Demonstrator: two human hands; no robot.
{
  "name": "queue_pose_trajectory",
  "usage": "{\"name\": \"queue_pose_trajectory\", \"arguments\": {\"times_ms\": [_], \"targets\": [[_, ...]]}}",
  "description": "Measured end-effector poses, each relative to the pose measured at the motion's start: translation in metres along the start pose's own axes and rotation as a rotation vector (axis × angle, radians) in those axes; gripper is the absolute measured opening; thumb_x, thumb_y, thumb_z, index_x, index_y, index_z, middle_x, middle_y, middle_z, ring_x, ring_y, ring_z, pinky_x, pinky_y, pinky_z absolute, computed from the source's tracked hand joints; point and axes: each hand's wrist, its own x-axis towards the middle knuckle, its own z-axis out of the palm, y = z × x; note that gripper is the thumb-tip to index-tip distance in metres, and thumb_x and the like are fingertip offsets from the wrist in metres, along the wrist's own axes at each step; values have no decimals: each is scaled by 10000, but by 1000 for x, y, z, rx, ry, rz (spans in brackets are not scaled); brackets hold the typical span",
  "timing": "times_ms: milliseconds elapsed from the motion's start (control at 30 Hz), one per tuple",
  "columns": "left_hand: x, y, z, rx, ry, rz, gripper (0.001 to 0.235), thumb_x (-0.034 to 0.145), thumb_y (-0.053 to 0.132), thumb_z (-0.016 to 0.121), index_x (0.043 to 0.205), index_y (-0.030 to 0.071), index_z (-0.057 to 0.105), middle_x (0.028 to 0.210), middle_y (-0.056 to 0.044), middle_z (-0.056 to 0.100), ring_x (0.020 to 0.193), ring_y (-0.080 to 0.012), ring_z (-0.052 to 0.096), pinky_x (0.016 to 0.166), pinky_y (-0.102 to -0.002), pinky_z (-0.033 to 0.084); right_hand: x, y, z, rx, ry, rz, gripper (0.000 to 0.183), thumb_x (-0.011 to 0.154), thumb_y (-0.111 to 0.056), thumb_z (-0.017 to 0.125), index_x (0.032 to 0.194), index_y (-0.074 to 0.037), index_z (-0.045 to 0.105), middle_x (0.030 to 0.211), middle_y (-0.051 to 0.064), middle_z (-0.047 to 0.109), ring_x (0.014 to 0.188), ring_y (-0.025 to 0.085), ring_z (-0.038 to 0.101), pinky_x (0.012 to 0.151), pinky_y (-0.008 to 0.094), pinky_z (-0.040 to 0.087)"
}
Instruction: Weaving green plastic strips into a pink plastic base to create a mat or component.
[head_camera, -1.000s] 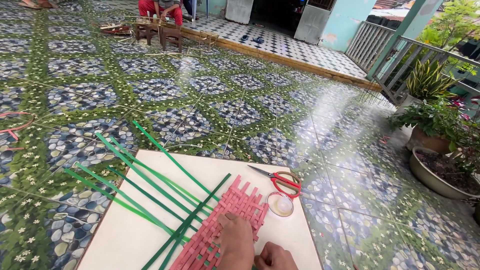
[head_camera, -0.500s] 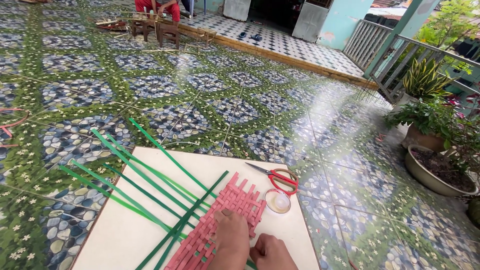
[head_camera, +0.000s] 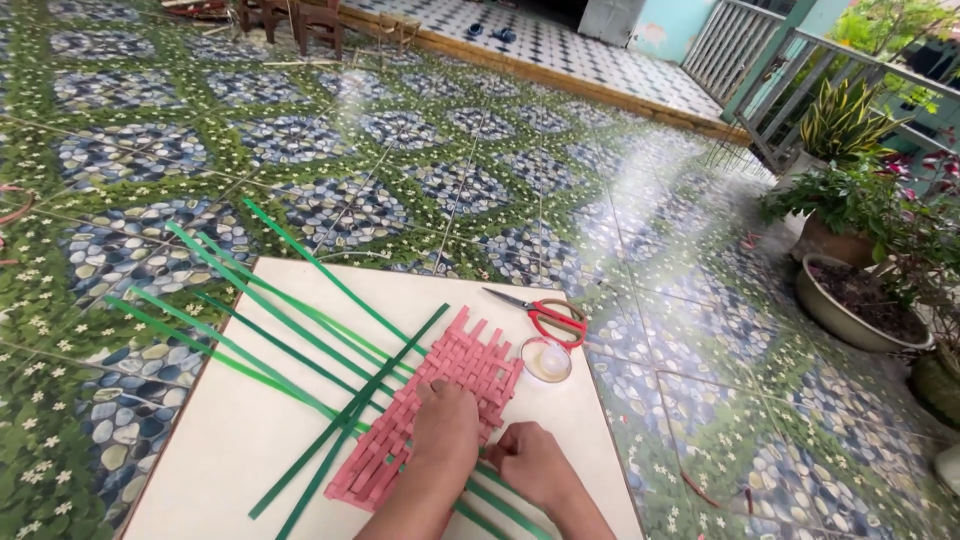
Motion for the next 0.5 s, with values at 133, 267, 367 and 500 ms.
{"name": "queue_pose_trajectory", "arguments": {"times_ms": [133,267,367,500], "targets": [[-19,-5,-24,-115,-32,24,129,892,10,626,1006,55,668,1116,-181,571,1072,-325,484,768,-342,558,-14,-9,-5,-45,0,-31,166,791,-143,567,633,-109,531,644,56,616,649,168,528,599,320,412],[-17,-18,-20,-125,-38,140,189,822,-95,606,950,35,656,1048,-193,575,1106,-365,466,723,-395,576,-22,-10,-7,3,46,-37,222,838,-194,635,647,-120,550,600,27,588,609,145,491,582,299,401],[-24,-34,-27,-117,-47,234,312,695,-199,613,913,25,626,1010,-171,583,1074,-350,485,692,-422,562,-31,-13,-7,13,66,8,295,854,-293,718,669,-131,556,586,-1,560,592,133,475,577,281,384],[-25,-45,-22,-33,18,393,494,753,-218,580,1198,-2,572,1199,-217,558,1136,-363,493,808,-428,558,-45,-10,-17,1,55,-58,265,879,-305,745,795,-124,569,543,26,569,545,162,427,554,281,360]]}}
